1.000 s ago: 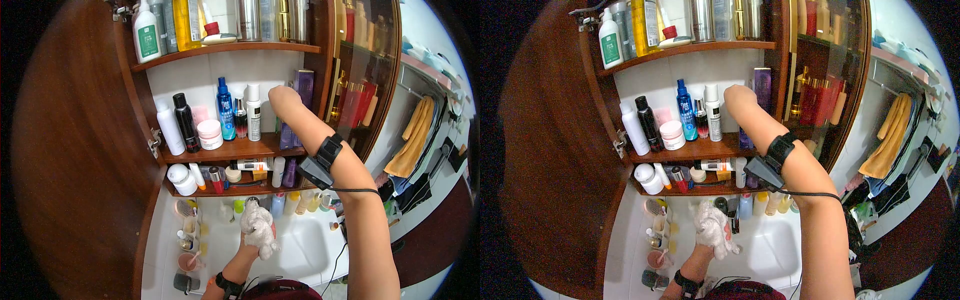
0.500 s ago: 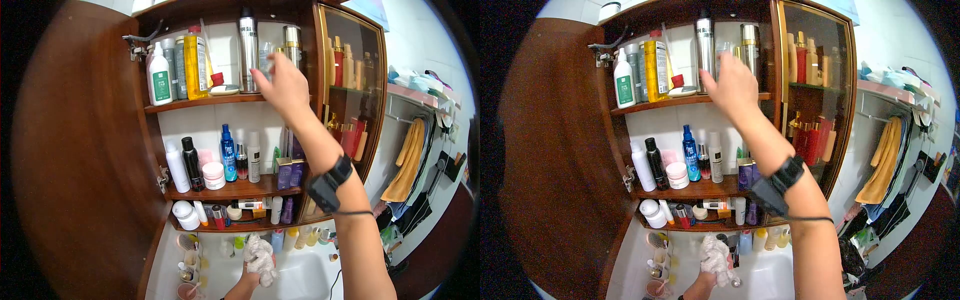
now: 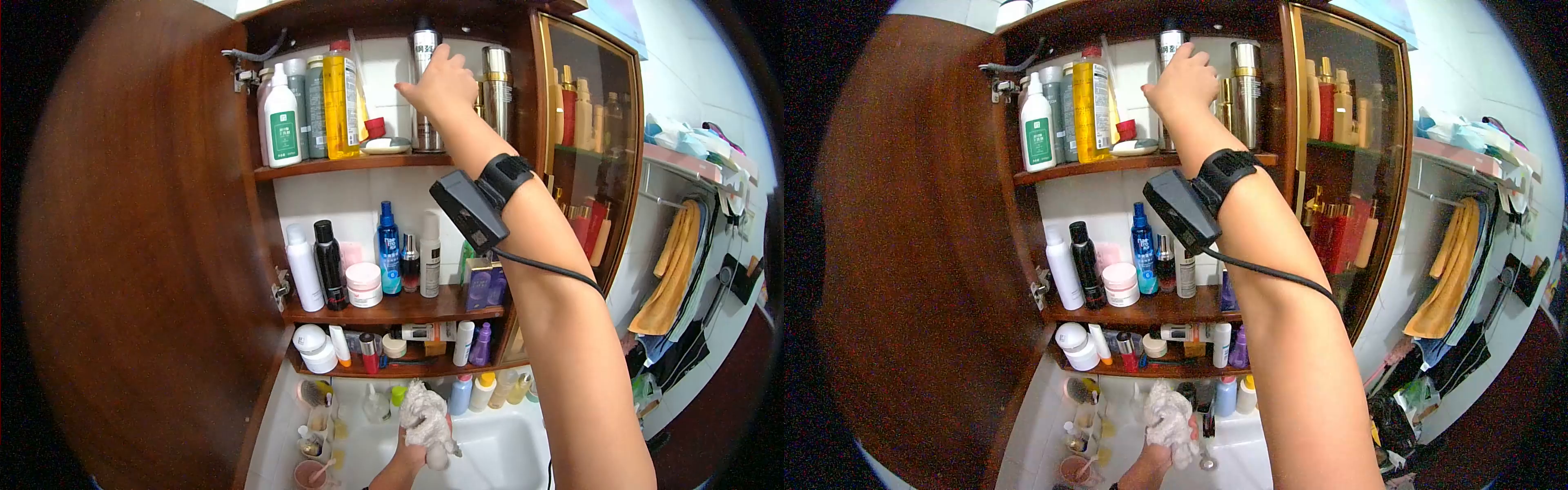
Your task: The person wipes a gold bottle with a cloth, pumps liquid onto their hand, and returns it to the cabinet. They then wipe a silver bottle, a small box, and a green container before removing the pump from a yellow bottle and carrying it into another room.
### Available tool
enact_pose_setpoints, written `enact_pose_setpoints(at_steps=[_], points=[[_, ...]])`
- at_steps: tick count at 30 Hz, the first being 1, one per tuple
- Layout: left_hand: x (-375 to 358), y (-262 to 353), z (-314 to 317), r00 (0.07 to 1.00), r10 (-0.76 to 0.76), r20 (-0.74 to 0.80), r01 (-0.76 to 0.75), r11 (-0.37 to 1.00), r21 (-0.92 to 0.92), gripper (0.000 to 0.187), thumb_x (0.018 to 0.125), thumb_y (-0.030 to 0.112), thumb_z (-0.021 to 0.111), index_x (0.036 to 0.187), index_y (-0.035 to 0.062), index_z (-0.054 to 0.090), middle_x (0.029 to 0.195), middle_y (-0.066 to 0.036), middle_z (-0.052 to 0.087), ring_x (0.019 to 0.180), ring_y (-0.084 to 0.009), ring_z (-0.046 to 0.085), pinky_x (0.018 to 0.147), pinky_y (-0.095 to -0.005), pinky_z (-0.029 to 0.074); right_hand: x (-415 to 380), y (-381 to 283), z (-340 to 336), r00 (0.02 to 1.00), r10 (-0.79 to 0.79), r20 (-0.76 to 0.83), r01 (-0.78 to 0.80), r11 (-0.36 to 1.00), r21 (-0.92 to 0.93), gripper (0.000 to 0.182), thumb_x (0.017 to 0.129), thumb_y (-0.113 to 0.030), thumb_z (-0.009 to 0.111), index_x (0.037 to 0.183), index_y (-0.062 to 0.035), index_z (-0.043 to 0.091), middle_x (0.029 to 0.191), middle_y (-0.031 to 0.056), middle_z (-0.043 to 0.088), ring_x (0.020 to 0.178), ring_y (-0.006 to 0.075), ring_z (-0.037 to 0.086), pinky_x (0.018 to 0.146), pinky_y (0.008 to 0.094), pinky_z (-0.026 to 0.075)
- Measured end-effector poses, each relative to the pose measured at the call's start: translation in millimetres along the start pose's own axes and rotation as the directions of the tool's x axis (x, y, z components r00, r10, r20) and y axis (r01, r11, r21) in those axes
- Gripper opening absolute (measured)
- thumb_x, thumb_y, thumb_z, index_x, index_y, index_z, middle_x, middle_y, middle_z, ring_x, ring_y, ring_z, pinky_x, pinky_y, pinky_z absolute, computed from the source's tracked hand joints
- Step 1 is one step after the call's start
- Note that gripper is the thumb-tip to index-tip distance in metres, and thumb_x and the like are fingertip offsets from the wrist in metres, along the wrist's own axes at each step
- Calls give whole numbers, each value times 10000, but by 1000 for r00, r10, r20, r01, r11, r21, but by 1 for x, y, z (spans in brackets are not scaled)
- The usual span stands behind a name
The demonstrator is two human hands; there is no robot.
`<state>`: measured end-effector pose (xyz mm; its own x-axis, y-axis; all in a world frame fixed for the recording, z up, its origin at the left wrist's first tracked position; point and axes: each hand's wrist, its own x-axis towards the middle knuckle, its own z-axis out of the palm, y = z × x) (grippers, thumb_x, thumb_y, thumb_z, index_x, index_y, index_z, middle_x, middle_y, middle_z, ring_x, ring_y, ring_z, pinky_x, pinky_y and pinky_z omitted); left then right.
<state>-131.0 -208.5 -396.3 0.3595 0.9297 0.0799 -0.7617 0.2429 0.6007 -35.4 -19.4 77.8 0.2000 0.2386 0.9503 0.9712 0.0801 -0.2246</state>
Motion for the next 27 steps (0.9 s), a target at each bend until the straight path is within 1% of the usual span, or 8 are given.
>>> enact_pose_setpoints(at_steps=[5, 6, 13, 16, 21, 22, 25, 27], points=[[0, 3, -4, 998, -19, 65, 19, 1000, -10, 212, 828, 97, 615, 1024, 83, 533, 858, -74, 578, 732, -190, 594, 618, -331, 521, 2, 2, 4, 999, 8, 32, -8, 1000, 12, 809, 643, -426, 755, 1194, 30, 378, 1091, 191, 526, 928, 329, 613, 724, 389, 534], [2, 2, -5, 996, -18, 83, 22, 999, -50, 215, 829, 98, 615, 1028, 82, 532, 854, -76, 578, 736, -194, 595, 624, -331, 522, 0, 2, 5, 999, -1, -40, 3, 999, 53, 674, 645, -393, 713, 1097, 25, 436, 1016, 217, 555, 881, 367, 625, 728, 431, 529], [2, -3, -15, 998, 46, 34, -47, 998, 32, 260, 840, 91, 606, 1082, 91, 511, 928, -78, 569, 806, -203, 596, 654, -344, 528, -10, 4, -3, 982, -63, -180, 88, 987, 132, 594, 650, -378, 658, 1026, 44, 476, 978, 220, 545, 837, 384, 616, 714, 445, 518], [4, -3, -12, 995, -83, -62, 74, 988, -133, 281, 837, 77, 606, 1096, 95, 499, 954, -73, 560, 816, -199, 592, 664, -343, 528, -14, 10, -8, 958, -118, -262, 165, 972, 168, 568, 653, -378, 648, 996, 47, 490, 961, 223, 537, 815, 390, 608, 710, 448, 511], [3, -3, -9, 997, -12, 71, 15, 999, -49, 296, 825, 67, 622, 1095, 92, 502, 951, -76, 564, 820, -209, 598, 692, -343, 533, -26, 14, -47, 908, -164, -386, 228, 965, 126, 578, 667, -384, 669, 996, 57, 490, 894, 196, 560, 778, 339, 613, 695, 404, 507], [3, -3, -9, 998, -28, 58, 31, 998, -49, 298, 824, 65, 624, 1094, 91, 503, 950, -77, 565, 820, -209, 598, 693, -343, 533, -38, 6, -79, 970, -71, -234, 135, 954, 269, 522, 720, -241, 622, 1129, 1, 405, 1066, 239, 480, 1061, 344, 495, 857, 442, 447], [1, -3, -3, 999, -44, 6, 44, 996, -76, 295, 826, 64, 620, 1096, 87, 501, 942, -78, 566, 810, -203, 598, 686, -335, 533, -56, 14, -100, 951, -35, -309, 160, 908, 388, 474, 708, -235, 623, 1053, 28, 431, 921, 219, 525, 830, 354, 578, 744, 441, 483], [0, -2, -2, 996, -29, 89, 36, 996, -80, 300, 830, 59, 614, 1106, 82, 497, 944, -77, 572, 803, -186, 595, 672, -318, 532, -78, 21, -117, 992, -29, -125, 89, 857, 507, 467, 724, -237, 628, 1057, 35, 448, 824, 155, 568, 742, 266, 587, 691, 365, 484]])
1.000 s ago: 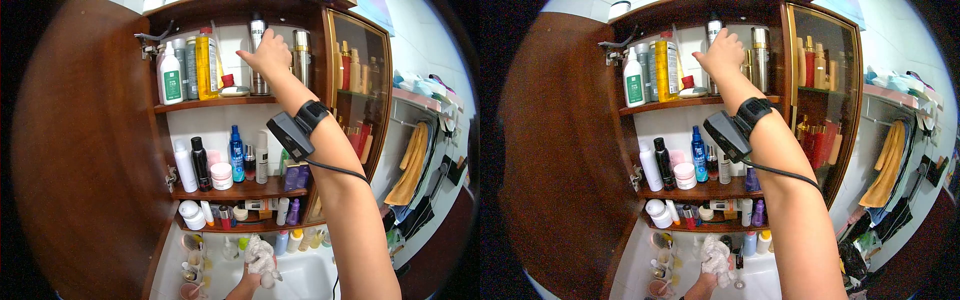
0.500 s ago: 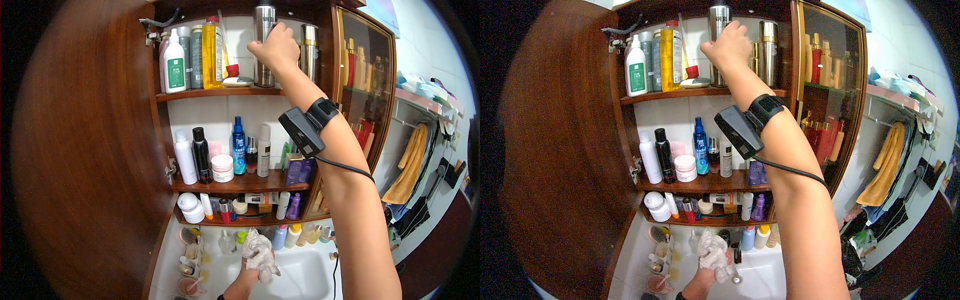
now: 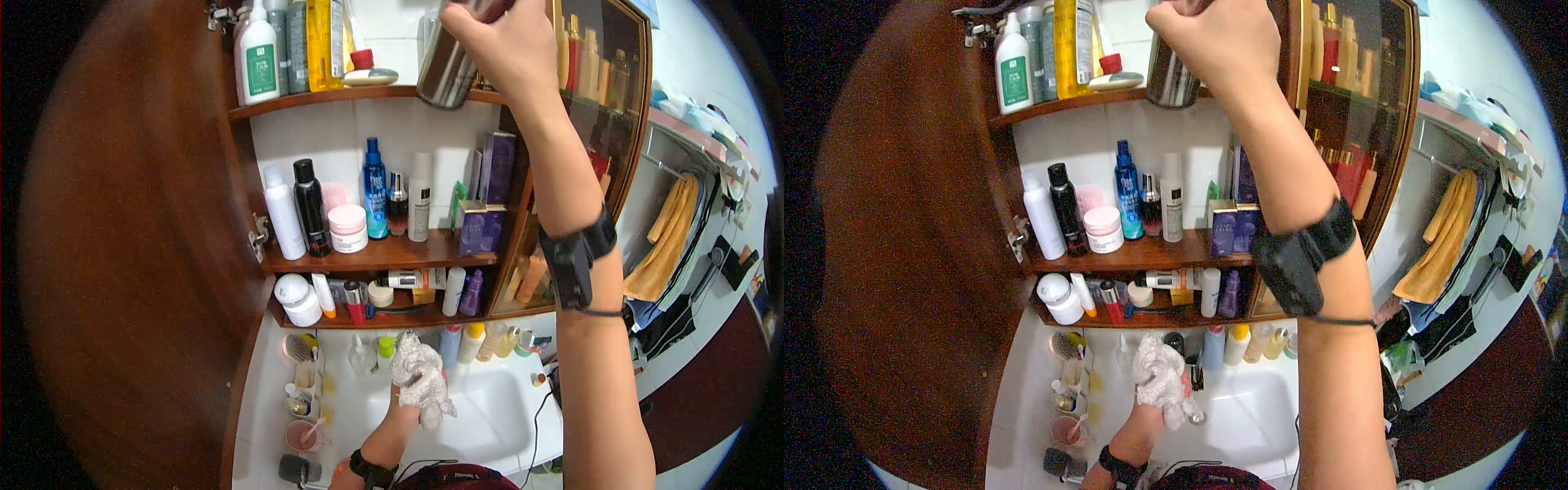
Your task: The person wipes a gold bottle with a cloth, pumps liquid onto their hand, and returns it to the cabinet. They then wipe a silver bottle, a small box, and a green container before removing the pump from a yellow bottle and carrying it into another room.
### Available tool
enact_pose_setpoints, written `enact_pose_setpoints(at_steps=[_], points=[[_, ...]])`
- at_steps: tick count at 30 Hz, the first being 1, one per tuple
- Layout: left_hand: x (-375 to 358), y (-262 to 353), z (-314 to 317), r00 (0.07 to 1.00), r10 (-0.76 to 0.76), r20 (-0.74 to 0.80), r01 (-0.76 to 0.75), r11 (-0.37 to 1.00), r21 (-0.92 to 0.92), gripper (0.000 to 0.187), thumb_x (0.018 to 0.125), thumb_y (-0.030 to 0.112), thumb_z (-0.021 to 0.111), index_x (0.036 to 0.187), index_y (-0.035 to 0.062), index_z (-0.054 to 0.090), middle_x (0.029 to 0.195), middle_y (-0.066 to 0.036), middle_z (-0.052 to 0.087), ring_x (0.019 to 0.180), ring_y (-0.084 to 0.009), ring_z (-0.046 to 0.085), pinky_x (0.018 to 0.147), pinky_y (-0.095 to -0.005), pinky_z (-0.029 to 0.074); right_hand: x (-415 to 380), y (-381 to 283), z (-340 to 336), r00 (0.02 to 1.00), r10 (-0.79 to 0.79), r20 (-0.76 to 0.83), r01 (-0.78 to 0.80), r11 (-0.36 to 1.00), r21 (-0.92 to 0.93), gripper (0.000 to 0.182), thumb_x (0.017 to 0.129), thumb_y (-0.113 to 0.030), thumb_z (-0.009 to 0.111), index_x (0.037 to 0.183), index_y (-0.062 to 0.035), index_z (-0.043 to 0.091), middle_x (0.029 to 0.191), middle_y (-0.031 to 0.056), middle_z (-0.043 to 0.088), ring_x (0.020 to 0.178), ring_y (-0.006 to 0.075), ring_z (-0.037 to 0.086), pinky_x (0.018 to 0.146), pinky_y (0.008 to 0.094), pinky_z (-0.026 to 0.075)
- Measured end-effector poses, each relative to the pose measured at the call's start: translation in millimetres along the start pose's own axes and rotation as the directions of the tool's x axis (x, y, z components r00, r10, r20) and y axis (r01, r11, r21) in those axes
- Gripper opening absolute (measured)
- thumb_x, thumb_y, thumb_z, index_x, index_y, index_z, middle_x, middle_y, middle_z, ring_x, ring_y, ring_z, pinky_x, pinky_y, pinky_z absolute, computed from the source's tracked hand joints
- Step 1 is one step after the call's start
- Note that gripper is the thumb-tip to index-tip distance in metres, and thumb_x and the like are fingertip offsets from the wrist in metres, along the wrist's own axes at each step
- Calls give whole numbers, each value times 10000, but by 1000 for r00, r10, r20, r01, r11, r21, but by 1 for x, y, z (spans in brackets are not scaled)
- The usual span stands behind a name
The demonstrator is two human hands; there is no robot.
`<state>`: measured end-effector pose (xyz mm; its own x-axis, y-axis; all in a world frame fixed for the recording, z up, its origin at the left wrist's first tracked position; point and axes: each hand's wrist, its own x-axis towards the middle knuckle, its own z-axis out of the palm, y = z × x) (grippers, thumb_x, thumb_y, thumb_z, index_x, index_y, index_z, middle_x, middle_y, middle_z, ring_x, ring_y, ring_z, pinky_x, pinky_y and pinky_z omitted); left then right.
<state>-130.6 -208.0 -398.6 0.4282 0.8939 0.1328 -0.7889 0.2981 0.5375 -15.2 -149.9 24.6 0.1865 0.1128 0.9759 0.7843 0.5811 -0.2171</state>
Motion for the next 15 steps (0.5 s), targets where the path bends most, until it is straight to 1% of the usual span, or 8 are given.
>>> enact_pose_setpoints(at_steps=[2, 3, 4, 5, 6, 8, 10, 15], points=[[2, -3, -6, 995, 22, 96, -28, 998, 52, 297, 835, 56, 609, 1109, 82, 497, 945, -74, 573, 805, -180, 595, 671, -312, 533, -22, -2, -16, 987, 83, 141, -86, 996, 10, 426, 778, -229, 623, 1072, 38, 469, 806, 114, 587, 704, 205, 580, 664, 315, 477], [1, -7, -7, 999, 38, -2, -38, 998, 56, 282, 842, 50, 598, 1103, 84, 498, 933, -69, 571, 794, -166, 590, 653, -301, 529, -35, 12, -16, 994, 11, 104, -12, 1000, 11, 508, 725, -294, 663, 1045, 53, 476, 807, 129, 585, 716, 225, 591, 669, 329, 486], [0, -8, -5, 999, 41, 5, -41, 998, 57, 278, 843, 47, 595, 1101, 86, 498, 929, -68, 569, 789, -163, 589, 648, -299, 527, -51, 23, -12, 996, -63, 67, 63, 998, 10, 592, 672, -360, 703, 1018, 67, 483, 809, 145, 583, 727, 245, 602, 673, 342, 495], [-2, -8, -2, 999, 45, 13, -45, 997, 58, 275, 844, 44, 592, 1099, 87, 499, 924, -66, 568, 784, -160, 587, 644, -298, 525, -66, 31, -11, 996, -6, 90, 7, 1000, -8, 587, 678, -315, 721, 1040, 75, 472, 759, 104, 589, 697, 178, 574, 663, 301, 479], [-3, -7, 1, 999, 50, 22, -51, 997, 60, 271, 845, 40, 589, 1097, 88, 499, 919, -65, 566, 779, -157, 585, 639, -297, 524, -80, 41, -8, 993, 6, 122, -10, 999, 39, 615, 642, -315, 712, 1054, 56, 444, 747, 161, 585, 715, 327, 618, 687, 399, 496], [-5, -3, 7, 994, 79, 80, -84, 995, 59, 269, 847, 46, 588, 1098, 88, 501, 923, -71, 568, 774, -160, 585, 636, -298, 522, -104, 39, -11, 960, 121, 254, -138, 989, 51, 645, 649, -298, 718, 1095, 64, 425, 782, 173, 591, 744, 330, 622, 697, 402, 496], [-7, 0, 8, 990, 86, 114, -92, 995, 46, 270, 848, 56, 591, 1100, 87, 501, 929, -77, 570, 772, -164, 586, 637, -302, 522, -126, 50, -2, 940, 162, 301, -186, 981, 52, 673, 650, -281, 726, 1126, 73, 408, 823, 189, 597, 771, 340, 624, 708, 408, 497], [-8, 0, 4, 993, 76, 89, -79, 996, 30, 278, 858, 126, 602, 1110, 85, 495, 942, -89, 573, 776, -181, 592, 643, -311, 523, -152, 74, 20, 902, 218, 372, -203, 976, -79, 701, 644, -260, 732, 1152, 78, 387, 897, 207, 616, 841, 363, 622, 759, 420, 496]])
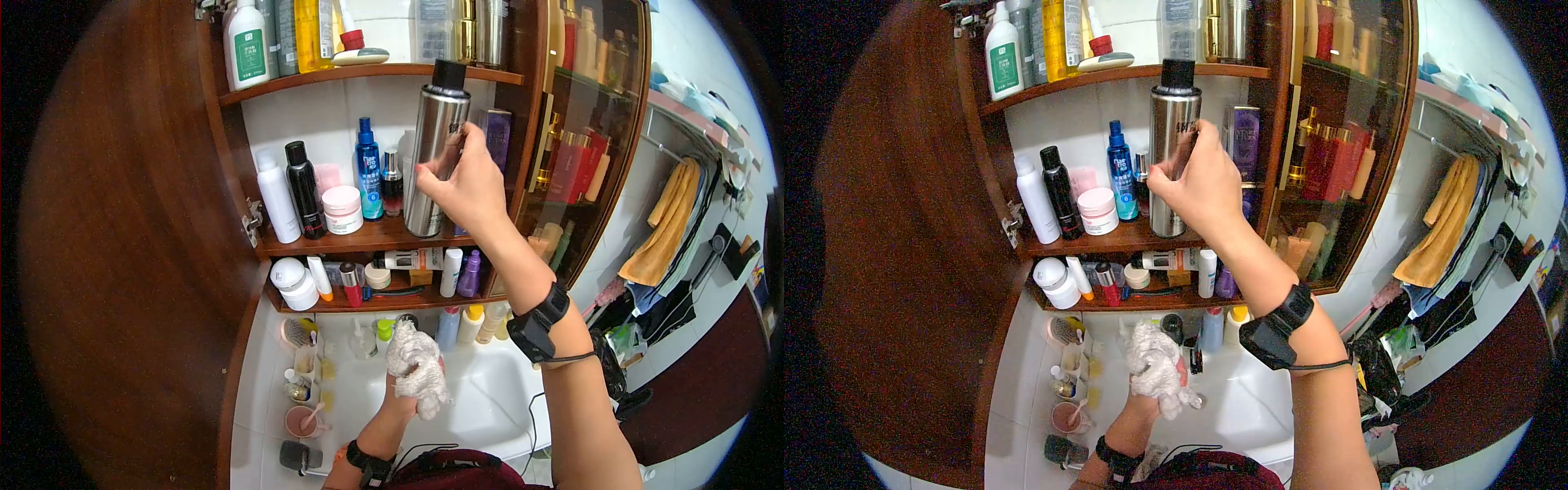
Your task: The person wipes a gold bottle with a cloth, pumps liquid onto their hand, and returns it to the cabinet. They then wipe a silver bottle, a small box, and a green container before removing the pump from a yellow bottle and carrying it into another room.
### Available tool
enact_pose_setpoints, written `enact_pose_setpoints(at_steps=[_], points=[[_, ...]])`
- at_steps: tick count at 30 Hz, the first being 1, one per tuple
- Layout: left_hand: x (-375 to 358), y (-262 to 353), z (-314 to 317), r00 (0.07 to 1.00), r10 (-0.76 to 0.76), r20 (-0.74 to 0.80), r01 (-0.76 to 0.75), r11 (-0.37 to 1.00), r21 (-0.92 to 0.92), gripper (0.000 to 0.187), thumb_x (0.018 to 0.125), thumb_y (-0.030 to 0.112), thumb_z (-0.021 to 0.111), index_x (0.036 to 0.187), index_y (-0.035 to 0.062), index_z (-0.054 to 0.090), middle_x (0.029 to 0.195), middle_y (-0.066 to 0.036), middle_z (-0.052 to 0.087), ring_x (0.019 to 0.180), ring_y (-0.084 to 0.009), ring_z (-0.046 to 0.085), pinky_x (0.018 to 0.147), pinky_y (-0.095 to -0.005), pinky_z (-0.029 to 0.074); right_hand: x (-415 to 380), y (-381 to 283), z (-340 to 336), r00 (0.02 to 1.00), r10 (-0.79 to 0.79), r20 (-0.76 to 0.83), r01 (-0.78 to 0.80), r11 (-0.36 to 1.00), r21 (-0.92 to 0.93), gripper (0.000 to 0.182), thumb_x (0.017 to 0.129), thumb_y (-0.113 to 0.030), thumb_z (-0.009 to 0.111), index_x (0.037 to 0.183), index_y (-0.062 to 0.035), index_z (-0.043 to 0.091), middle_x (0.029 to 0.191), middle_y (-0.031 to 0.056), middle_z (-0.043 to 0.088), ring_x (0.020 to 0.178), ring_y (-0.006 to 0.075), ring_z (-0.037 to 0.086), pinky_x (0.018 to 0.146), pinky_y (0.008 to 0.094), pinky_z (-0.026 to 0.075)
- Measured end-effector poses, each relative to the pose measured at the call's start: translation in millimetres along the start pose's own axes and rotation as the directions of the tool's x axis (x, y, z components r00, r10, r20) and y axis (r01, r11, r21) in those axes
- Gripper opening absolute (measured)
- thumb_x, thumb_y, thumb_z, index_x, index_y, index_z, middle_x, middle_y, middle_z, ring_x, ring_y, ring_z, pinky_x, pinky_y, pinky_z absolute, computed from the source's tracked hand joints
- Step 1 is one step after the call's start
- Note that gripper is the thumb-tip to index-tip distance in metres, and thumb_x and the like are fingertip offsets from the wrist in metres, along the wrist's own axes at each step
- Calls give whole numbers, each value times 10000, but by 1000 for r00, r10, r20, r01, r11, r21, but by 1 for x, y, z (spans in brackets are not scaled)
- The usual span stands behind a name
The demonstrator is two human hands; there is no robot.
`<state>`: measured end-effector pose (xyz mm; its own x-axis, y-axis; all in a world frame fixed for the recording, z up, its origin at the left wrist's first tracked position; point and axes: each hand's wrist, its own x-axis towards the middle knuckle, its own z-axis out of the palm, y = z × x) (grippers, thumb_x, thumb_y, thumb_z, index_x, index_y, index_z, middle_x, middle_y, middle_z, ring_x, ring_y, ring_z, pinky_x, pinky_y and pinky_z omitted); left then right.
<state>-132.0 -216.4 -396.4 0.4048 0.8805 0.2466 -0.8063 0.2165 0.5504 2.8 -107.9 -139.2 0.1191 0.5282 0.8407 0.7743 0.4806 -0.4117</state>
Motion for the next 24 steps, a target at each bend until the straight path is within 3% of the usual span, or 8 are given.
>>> enact_pose_setpoints(at_steps=[3, 8, 14, 18, 24], points=[[-2, -4, 0, 998, 56, -5, -56, 998, 42, 289, 861, 163, 609, 1113, 83, 493, 939, -90, 574, 778, -181, 593, 643, -313, 524, 0, 10, 10, 999, 25, 30, -23, 998, -65, 699, 650, -251, 727, 1160, 73, 376, 895, 199, 625, 847, 364, 621, 765, 419, 494], [1, -3, -5, 1000, 10, 17, -10, 1000, -29, 286, 855, 146, 616, 1106, 84, 493, 940, -87, 574, 783, -176, 593, 645, -311, 525, 2, 26, 22, 999, 17, 49, -9, 988, -156, 690, 651, -232, 728, 1167, 53, 371, 870, 183, 637, 841, 362, 623, 745, 429, 495], [2, 3, 6, 1000, 0, -14, 1, 999, 54, 261, 849, 92, 592, 1091, 85, 495, 926, -76, 572, 774, -163, 590, 636, -295, 521, 9, 41, 26, 978, 86, 191, -54, 984, -168, 830, 657, -245, 745, 1265, 69, 275, 981, 250, 614, 885, 398, 619, 771, 421, 495], [4, 1, 2, 999, -1, 47, -3, 996, 85, 258, 851, 90, 589, 1090, 86, 493, 922, -67, 568, 768, -159, 587, 631, -291, 520, 10, 48, 30, 986, 78, 149, -44, 974, -224, 912, 663, -236, 749, 1333, 35, 193, 1026, 271, 597, 936, 406, 605, 793, 427, 491], [2, -3, -4, 999, -46, -29, 47, 999, 24, 273, 850, 114, 603, 1096, 90, 487, 928, -63, 561, 778, -159, 584, 636, -295, 521, 15, 53, 31, 981, 105, 165, -62, 967, -247, 1037, 676, -246, 765, 1391, 37, 69, 1086, 300, 567, 970, 411, 593, 807, 418, 487]])
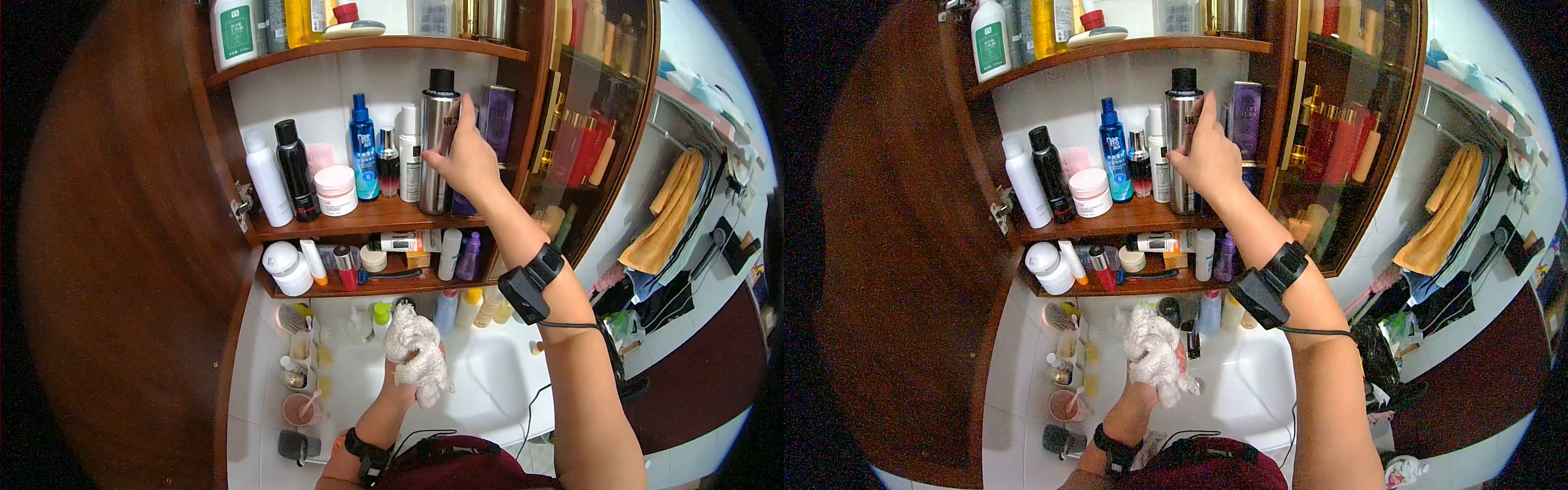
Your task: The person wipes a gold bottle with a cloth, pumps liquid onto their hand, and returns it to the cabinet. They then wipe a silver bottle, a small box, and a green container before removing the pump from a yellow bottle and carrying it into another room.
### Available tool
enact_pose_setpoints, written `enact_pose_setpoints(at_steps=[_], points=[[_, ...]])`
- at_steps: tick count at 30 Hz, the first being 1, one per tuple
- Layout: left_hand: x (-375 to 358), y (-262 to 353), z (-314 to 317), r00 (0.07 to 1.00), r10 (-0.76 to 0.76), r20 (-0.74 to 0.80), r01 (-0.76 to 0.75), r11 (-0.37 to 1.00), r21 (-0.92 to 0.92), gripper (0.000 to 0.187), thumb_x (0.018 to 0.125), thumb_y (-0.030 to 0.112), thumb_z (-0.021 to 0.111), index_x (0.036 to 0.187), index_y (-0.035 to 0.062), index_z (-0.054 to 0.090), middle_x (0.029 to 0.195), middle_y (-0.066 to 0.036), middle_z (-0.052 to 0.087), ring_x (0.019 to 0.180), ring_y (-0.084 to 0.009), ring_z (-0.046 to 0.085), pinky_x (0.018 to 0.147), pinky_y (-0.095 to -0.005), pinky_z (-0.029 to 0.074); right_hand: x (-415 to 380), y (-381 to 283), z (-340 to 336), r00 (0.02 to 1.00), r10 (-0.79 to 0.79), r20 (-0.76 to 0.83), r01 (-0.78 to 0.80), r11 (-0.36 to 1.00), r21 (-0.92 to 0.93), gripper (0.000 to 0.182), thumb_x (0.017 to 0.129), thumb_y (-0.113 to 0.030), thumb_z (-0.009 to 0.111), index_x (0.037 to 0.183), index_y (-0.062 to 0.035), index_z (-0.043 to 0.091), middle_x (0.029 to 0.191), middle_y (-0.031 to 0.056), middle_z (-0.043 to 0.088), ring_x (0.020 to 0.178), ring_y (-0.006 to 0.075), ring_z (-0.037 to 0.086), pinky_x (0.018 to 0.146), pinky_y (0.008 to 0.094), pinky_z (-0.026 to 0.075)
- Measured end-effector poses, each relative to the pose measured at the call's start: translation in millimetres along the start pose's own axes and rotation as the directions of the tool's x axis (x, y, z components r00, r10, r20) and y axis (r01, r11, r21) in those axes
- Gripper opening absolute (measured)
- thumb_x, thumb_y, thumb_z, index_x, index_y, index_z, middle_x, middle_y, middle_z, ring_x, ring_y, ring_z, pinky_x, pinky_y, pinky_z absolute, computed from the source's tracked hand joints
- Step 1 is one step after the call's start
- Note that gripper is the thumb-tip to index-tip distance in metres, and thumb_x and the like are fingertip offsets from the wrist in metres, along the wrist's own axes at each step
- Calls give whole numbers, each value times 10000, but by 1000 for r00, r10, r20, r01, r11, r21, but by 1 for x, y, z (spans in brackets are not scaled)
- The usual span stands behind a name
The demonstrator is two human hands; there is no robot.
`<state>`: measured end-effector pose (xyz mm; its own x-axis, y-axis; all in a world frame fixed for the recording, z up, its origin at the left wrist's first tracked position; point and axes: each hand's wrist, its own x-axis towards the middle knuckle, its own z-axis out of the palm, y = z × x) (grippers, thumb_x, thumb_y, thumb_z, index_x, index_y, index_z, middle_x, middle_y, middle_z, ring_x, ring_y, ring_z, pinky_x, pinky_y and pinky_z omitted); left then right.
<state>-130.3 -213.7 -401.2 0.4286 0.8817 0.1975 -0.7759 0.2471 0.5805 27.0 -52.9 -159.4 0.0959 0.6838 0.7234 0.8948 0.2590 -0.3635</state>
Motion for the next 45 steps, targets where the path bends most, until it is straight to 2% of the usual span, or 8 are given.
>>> enact_pose_setpoints(at_steps=[13, 19, 21, 24, 27, 28, 32, 45], points=[[-2, -4, -2, 1000, -2, -22, 2, 1000, -5, 357, 835, 153, 652, 1141, 78, 483, 969, -80, 575, 816, -181, 595, 667, -316, 530, -7, -2, -4, 1000, -5, 5, 5, 998, -68, 1117, 670, -270, 794, 1403, 43, 11, 1070, 288, 571, 1002, 408, 574, 828, 419, 480], [1, -6, -5, 1000, -2, 16, 4, 995, -100, 358, 828, 115, 644, 1148, 82, 488, 984, -82, 577, 838, -191, 600, 685, -325, 535, -49, -15, -8, 803, -484, -347, 423, 874, -239, 656, 740, -143, 701, 1276, 48, 375, 956, 204, 568, 933, 357, 566, 794, 394, 479], [1, -7, -5, 1000, -6, -14, 5, 998, -67, 360, 828, 106, 640, 1153, 87, 487, 994, -81, 575, 848, -192, 598, 693, -326, 534, -83, -23, 2, 932, -362, 14, 362, 929, -79, 420, 775, -123, 647, 1124, 50, 489, 988, 196, 546, 916, 342, 556, 780, 387, 472], [2, -17, -15, 989, -34, -143, 33, 999, -12, 365, 829, 99, 637, 1161, 95, 485, 1006, -80, 572, 865, -194, 595, 706, -329, 532, -104, -14, 31, 953, -247, 176, 266, 959, -95, 437, 791, -139, 631, 1134, 80, 471, 1039, 228, 514, 959, 357, 537, 789, 387, 477], [3, -18, -19, 998, -64, 2, 64, 983, -171, 388, 823, 116, 652, 1172, 98, 481, 1010, -82, 571, 878, -199, 594, 721, -331, 532, -107, -14, 47, 976, -219, 9, 216, 954, -210, 551, 804, -151, 621, 1222, 128, 395, 1202, 298, 421, 1012, 388, 527, 852, 369, 476], [3, -18, -19, 997, -68, 25, 72, 977, -202, 398, 820, 125, 658, 1175, 98, 480, 1010, -83, 571, 881, -200, 593, 724, -332, 532, -108, -15, 47, 967, -228, 111, 251, 920, -301, 639, 830, -170, 595, 1280, 175, 300, 1333, 372, 258, 1116, 428, 483, 925, 351, 453], [1, -14, -18, 997, -77, 3, 76, 976, -205, 440, 802, 173, 692, 1178, 96, 475, 1012, -85, 573, 882, -206, 595, 725, -337, 534, -107, -10, 62, 975, -137, 175, 189, 925, -330, 630, 877, -215, 535, 1263, 219, 291, 1344, 443, 181, 1216, 441, 416, 946, 335, 443], [3, -15, -17, 997, -24, 74, 34, 989, -141, 406, 817, 186, 677, 1159, 81, 485, 1008, -92, 574, 878, -212, 601, 723, -344, 538, -100, -13, 59, 975, -194, 111, 220, 916, -335, 564, 893, -236, 501, 1207, 219, 387, 1256, 455, 330, 1095, 438, 522, 913, 344, 461]])
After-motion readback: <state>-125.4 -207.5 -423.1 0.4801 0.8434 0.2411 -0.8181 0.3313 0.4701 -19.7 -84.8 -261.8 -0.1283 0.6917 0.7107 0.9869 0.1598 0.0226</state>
